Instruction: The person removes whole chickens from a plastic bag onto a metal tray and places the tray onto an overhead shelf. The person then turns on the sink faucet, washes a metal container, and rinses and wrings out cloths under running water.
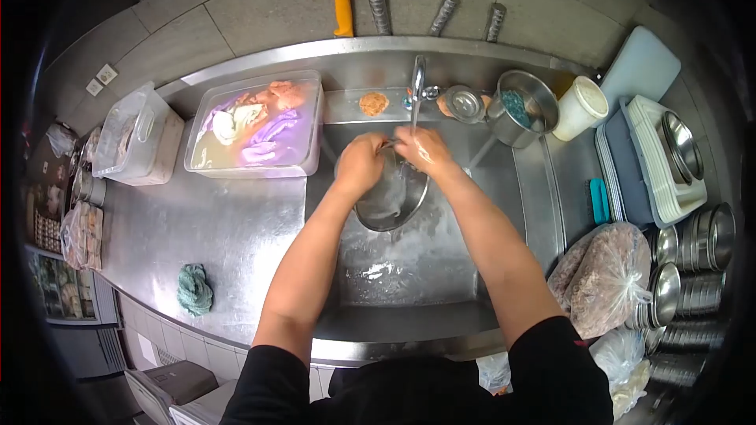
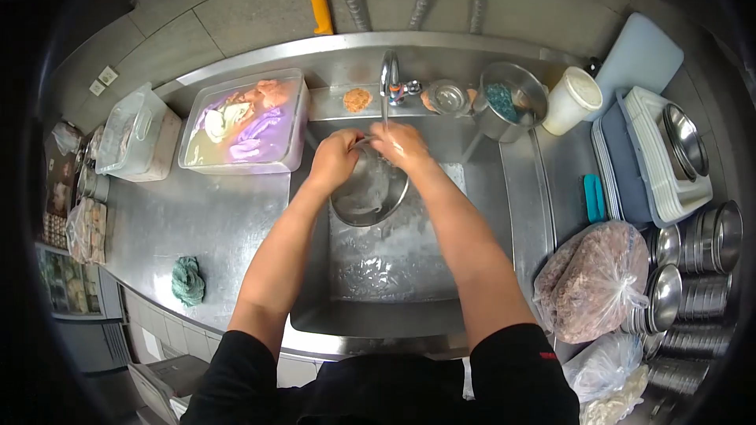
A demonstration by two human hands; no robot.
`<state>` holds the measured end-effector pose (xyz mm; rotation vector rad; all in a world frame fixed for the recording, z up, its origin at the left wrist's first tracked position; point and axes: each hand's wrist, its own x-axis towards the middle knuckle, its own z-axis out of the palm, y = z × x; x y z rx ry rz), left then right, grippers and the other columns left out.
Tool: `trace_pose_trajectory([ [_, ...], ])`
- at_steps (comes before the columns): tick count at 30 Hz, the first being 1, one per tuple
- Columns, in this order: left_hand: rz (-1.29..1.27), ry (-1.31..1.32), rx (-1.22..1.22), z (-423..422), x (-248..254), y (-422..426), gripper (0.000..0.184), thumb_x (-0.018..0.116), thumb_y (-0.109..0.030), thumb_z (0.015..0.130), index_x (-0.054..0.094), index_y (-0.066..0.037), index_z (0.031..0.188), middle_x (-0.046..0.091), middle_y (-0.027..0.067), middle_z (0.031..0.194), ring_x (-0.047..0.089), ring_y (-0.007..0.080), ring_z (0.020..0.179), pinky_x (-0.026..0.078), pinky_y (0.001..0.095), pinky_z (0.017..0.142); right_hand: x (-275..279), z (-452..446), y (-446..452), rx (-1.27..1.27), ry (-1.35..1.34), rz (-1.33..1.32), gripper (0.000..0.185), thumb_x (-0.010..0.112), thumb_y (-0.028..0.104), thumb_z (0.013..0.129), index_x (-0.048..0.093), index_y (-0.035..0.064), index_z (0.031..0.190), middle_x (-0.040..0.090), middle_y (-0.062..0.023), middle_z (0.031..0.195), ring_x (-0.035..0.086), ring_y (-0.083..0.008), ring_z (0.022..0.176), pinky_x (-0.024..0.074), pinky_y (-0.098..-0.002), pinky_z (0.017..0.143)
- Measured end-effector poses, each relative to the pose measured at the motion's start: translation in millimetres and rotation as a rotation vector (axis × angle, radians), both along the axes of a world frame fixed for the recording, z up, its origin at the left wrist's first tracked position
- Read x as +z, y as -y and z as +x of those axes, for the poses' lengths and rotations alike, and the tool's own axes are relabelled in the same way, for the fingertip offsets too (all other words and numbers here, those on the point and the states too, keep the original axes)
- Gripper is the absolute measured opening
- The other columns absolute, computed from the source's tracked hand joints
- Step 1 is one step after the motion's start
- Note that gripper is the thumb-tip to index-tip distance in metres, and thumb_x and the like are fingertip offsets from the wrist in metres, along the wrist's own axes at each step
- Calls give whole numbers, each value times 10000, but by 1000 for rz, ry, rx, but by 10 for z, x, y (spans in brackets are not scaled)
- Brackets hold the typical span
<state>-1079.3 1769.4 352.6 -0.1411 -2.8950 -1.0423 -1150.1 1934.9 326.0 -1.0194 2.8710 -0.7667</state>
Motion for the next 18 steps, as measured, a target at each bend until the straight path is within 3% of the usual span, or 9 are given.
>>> trace_pose_trajectory([
  [2,176,-306,92,293,21,68,318,552,36,699,592,5,1013,575,163,1162,530,336,1106,421,378,930,-107,83,-200,-143,185,-87,244,570,317,846,629,124,983,633,-151,992,596,-376,890,468,-451,761],
  [4,141,-364,125,406,-14,90,336,553,47,693,594,9,1024,575,166,1142,520,347,1113,419,382,931,-647,39,-285,-373,339,-238,261,565,335,849,628,120,984,629,-156,991,592,-373,902,466,-446,758],
  [6,119,-341,163,400,-36,64,345,563,51,690,596,5,1029,578,165,1111,520,354,1095,426,392,918,-272,155,-188,-330,321,-190,281,569,339,848,634,128,1021,640,-158,988,596,-366,925,467,-436,780],
  [8,30,-441,104,176,-79,46,334,570,39,690,595,6,1022,588,167,1066,537,361,1042,433,403,898,-123,45,-77,36,53,18,312,569,339,849,632,142,1082,649,-155,1001,595,-360,962,468,-424,814],
  [10,-115,-81,-56,32,-53,-42,311,575,27,684,598,14,995,597,167,1045,544,365,1025,435,406,893,103,81,20,90,-2,55,322,574,345,844,632,146,1091,651,-152,1007,596,-355,970,468,-420,821],
  [12,-98,-85,-27,94,22,-58,224,572,24,674,590,22,898,603,169,1052,547,370,1033,438,412,891,100,51,-38,137,-71,93,333,579,351,839,632,150,1099,652,-149,1012,597,-350,978,469,-416,828],
  [14,35,-480,17,273,38,12,165,583,48,640,555,18,800,611,185,1029,559,365,1021,441,431,893,-229,5,-258,-199,331,-179,326,593,361,826,640,137,1058,653,-136,1017,599,-339,974,469,-417,821],
  [15,20,-500,63,361,76,5,175,583,48,636,560,21,808,614,174,1002,565,363,1002,439,429,892,-314,56,-302,-326,439,-164,336,603,379,814,644,134,1040,657,-130,1011,604,-337,965,469,-420,820],
  [18,-17,-472,83,285,-42,-34,213,588,47,634,578,17,844,616,175,1018,562,366,1011,437,428,897,-303,34,-213,-246,435,-97,309,599,352,824,640,140,1044,658,-128,1004,603,-339,962,468,-421,820],
])
